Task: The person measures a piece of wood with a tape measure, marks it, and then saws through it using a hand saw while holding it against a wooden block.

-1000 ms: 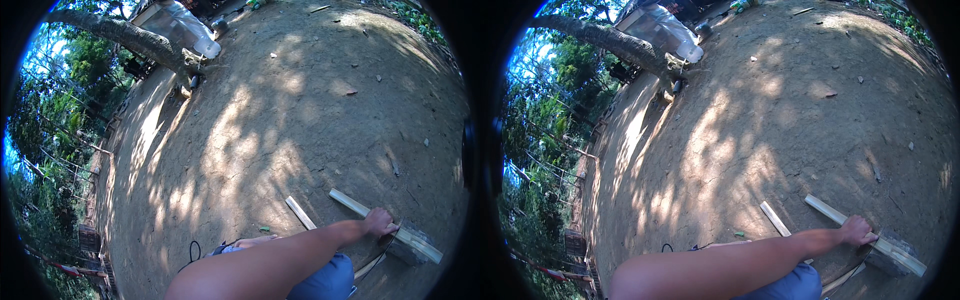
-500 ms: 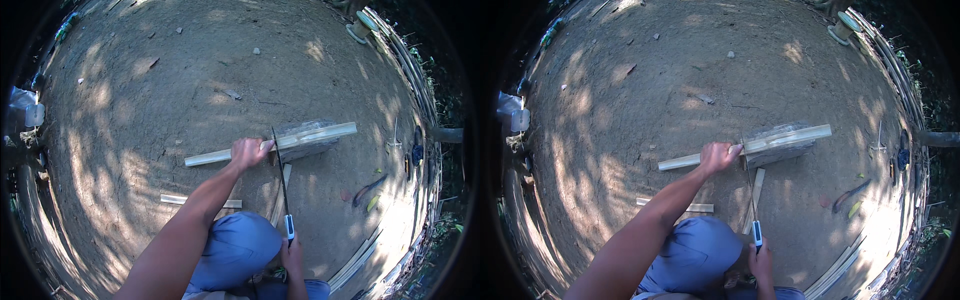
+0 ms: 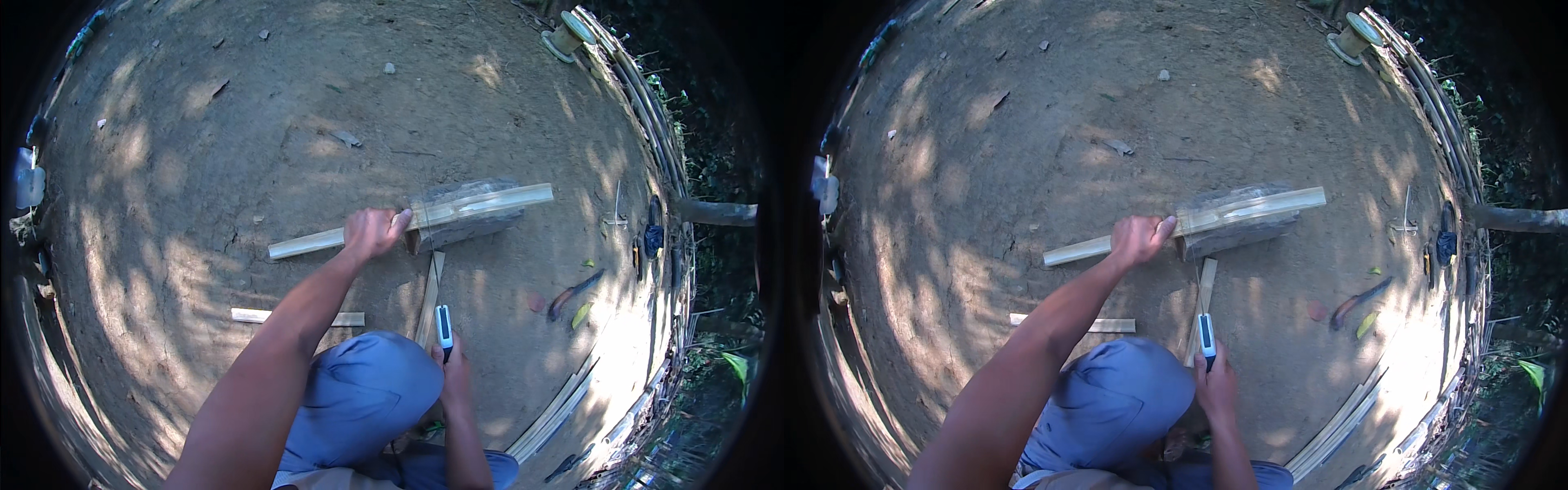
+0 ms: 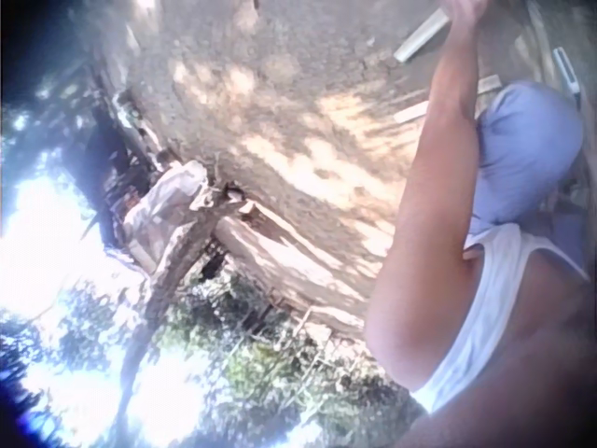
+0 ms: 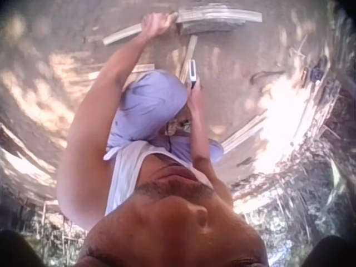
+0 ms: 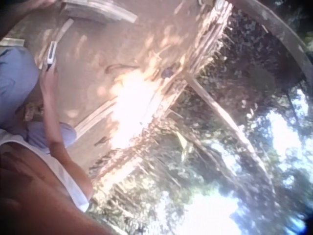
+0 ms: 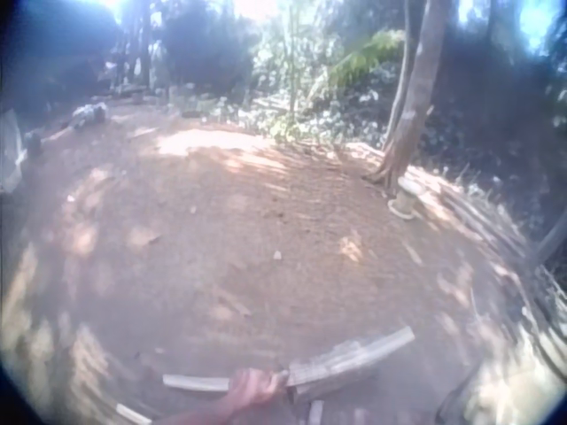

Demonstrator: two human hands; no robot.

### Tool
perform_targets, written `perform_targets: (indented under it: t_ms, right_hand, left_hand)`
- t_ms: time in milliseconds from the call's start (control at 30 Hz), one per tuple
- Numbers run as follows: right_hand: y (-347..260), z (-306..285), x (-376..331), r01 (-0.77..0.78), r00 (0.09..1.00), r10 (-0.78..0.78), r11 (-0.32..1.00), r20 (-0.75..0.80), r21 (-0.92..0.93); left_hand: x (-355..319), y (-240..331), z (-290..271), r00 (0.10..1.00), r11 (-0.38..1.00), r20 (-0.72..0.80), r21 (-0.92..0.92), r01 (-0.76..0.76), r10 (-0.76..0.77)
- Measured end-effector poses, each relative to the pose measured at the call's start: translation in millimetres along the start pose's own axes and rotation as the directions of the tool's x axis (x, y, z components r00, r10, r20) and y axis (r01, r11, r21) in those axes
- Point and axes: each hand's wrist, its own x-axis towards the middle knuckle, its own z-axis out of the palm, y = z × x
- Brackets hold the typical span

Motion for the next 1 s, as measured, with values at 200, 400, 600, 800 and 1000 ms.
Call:
perform_targets:
  t_ms: [200, 400, 600, 800, 1000]
  right_hand:
    - [-8, 8, 14, 0.003, 1.0, -0.002, 0.999, 0.011, -0.045]
    - [15, 14, 3, 0.015, 1.0, -0.015, 0.993, -0.001, -0.115]
    - [10, 15, 3, -0.014, 1.0, 0.012, 0.993, -0.021, -0.12]
    - [-70, 26, 100, 0.089, 0.996, -0.086, 0.986, 0.029, -0.139]
    - [52, 29, 0, 0.088, 0.994, -0.093, 0.992, -0.057, -0.085]
  left_hand:
    - [0, 8, -2, 1.0, 1.0, 0.018, 0.022, 0.011, -0.011]
    - [3, 6, -3, 0.999, 0.998, 0.028, 0.057, 0.023, -0.024]
    - [0, 8, 0, 0.997, 0.999, -0.064, 0.019, -0.041, 0.042]
    - [2, 1, 9, 0.998, 0.999, -0.068, 0.04, 0.007, -0.004]
    - [6, 12, 0, 0.995, 1.0, -0.094, 0.016, -0.011, 0.012]
